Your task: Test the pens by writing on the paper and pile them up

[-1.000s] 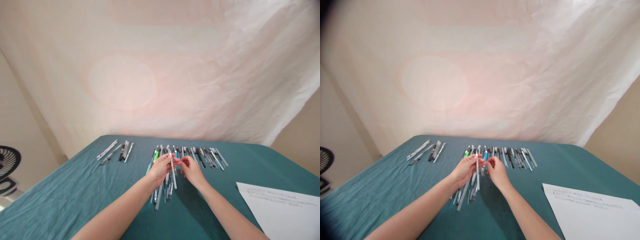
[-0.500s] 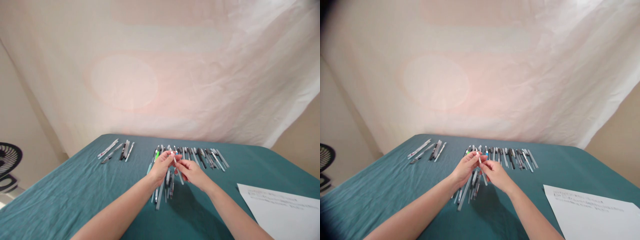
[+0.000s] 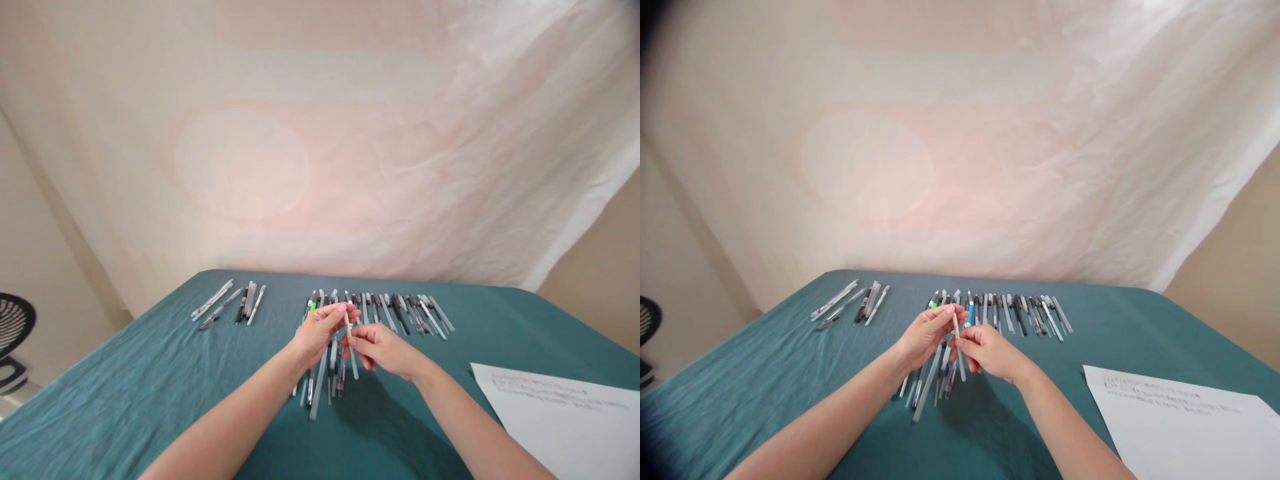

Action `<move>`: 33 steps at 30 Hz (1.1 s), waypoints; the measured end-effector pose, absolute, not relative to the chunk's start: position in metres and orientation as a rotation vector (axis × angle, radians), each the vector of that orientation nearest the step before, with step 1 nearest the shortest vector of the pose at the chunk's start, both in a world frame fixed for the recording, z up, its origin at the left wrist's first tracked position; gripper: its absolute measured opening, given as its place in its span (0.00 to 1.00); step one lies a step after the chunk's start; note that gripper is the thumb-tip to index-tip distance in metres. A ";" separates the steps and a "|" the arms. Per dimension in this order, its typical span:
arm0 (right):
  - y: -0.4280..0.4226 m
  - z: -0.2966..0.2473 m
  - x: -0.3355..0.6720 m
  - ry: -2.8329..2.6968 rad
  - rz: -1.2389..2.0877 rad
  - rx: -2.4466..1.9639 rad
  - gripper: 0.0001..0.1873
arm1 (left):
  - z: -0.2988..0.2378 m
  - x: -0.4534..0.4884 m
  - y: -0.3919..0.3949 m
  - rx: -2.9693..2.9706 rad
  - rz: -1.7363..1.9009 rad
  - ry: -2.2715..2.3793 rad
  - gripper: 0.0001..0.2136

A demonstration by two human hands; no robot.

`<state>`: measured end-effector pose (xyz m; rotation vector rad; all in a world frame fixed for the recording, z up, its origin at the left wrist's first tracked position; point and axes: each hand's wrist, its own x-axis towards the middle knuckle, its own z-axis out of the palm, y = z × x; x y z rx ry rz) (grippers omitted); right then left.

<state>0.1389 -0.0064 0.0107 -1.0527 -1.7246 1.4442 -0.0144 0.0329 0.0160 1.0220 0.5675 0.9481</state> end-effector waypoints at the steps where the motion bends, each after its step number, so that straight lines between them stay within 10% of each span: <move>1: -0.006 0.011 0.139 -1.746 1.415 -1.074 0.17 | 0.016 -0.015 0.033 1.031 0.954 0.574 0.12; 33: -0.005 0.012 0.142 -1.510 1.563 -1.013 0.21 | 0.018 -0.018 0.040 1.047 0.973 0.648 0.10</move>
